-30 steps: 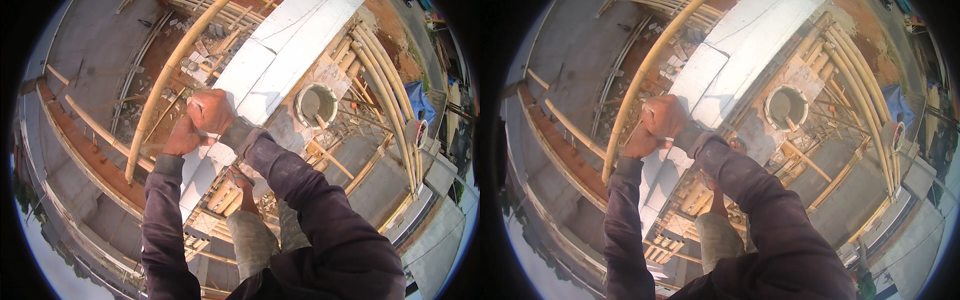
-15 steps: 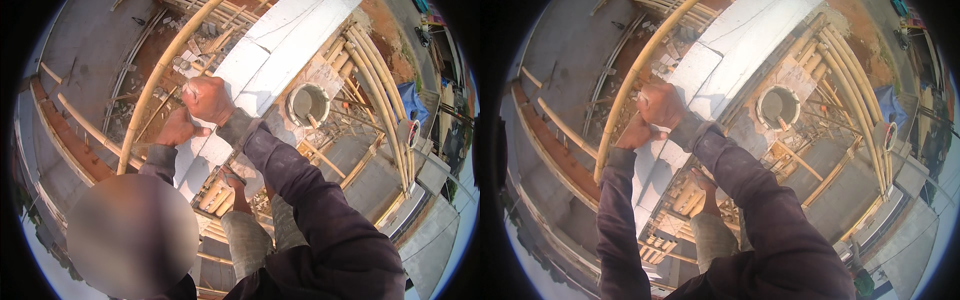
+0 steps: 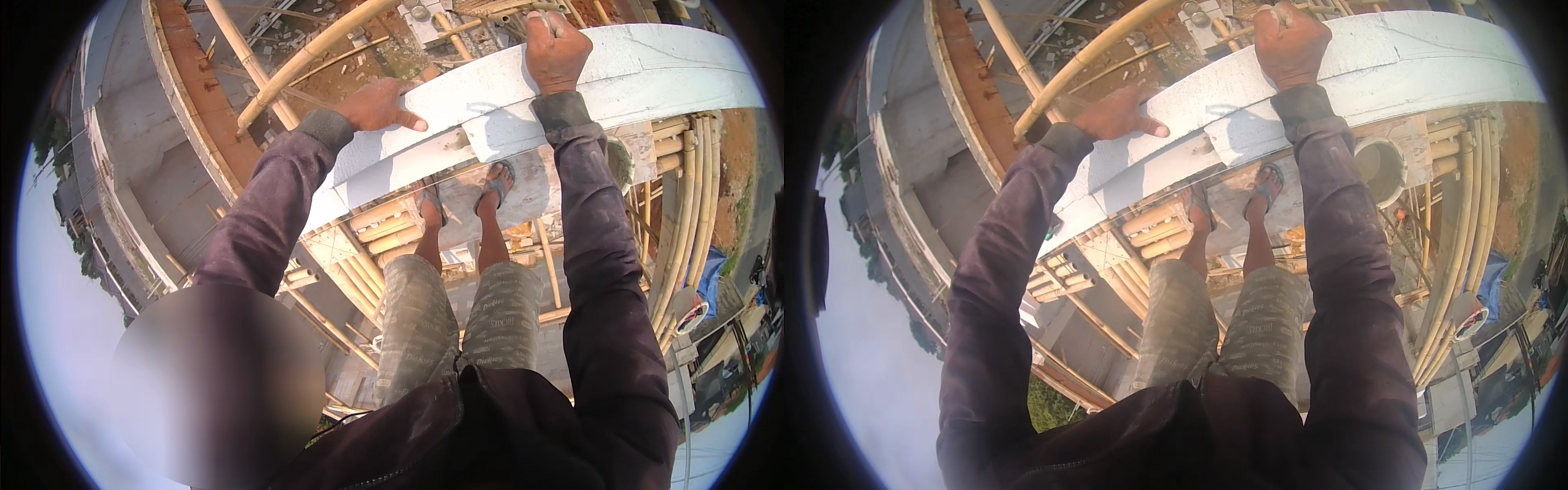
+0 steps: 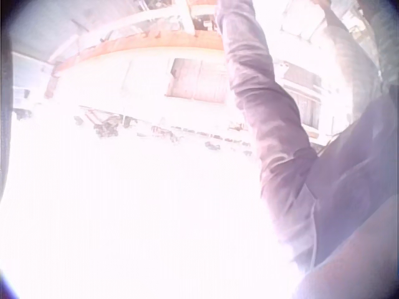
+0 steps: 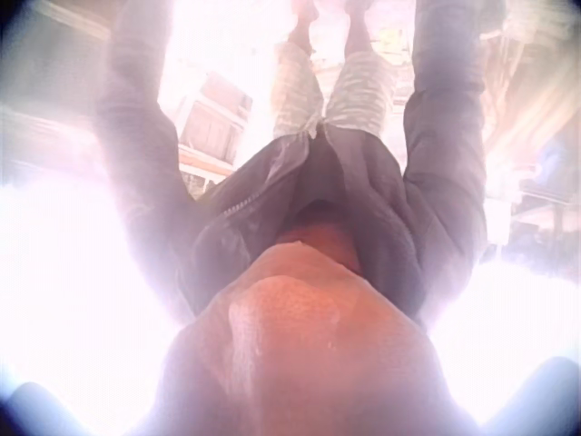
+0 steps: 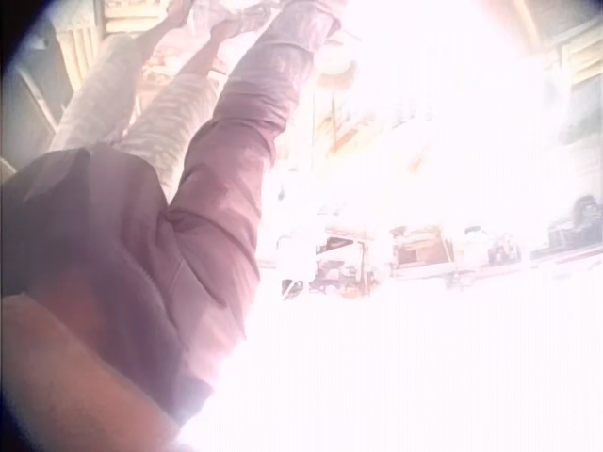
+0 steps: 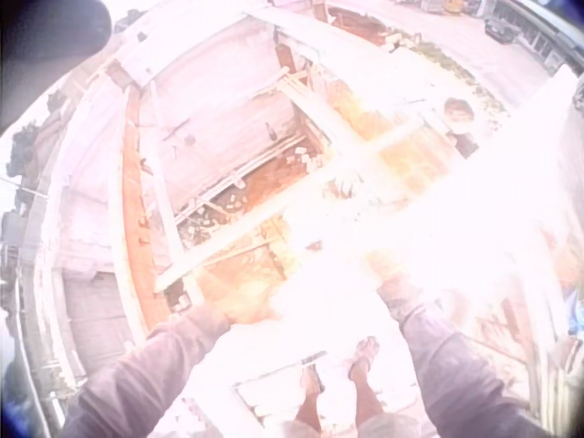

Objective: The person applies cement mortar to a concrete beam using a trowel, then places white rectangular tiles onto the mortar and presses them into position. The person also uses a tape measure to check dimensions on the beam.

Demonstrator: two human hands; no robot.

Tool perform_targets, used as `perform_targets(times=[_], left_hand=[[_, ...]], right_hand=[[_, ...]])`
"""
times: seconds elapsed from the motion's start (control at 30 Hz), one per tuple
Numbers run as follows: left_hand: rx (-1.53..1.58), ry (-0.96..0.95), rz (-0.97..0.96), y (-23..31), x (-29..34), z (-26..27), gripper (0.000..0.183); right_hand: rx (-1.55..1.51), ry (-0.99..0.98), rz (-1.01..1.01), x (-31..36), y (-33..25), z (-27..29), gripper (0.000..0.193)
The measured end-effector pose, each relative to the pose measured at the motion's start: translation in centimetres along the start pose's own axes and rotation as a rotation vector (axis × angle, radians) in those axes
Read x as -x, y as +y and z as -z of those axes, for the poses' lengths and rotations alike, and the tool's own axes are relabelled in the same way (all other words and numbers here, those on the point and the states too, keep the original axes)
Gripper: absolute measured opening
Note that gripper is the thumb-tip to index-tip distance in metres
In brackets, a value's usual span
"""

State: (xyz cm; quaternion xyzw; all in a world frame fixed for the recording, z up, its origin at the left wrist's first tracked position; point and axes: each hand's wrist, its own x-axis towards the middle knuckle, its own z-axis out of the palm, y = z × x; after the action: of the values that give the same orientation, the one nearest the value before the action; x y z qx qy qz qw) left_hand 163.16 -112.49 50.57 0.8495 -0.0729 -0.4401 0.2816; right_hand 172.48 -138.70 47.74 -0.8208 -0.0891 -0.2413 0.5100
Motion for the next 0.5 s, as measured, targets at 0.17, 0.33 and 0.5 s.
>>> perform_targets(times=[0.17, 0.33, 0.5], left_hand=[[0.086, -0.025, 0.108, -6.5, 6.1, -1.1, 0.084], [0.022, 0.029, 0.191, -11.1, 11.1, -2.2, 0.083], [0.104, 0.147, 0.186, -11.7, 13.9, -3.8, 0.085]], right_hand=[[0.018, -0.017, -0.059, 0.2, -0.2, 0.1, 0.034], [0.026, -0.028, -0.081, -0.1, -0.6, 0.3, 0.034], [-0.002, -0.090, -0.109, -0.3, -0.6, 0.2, 0.031]])
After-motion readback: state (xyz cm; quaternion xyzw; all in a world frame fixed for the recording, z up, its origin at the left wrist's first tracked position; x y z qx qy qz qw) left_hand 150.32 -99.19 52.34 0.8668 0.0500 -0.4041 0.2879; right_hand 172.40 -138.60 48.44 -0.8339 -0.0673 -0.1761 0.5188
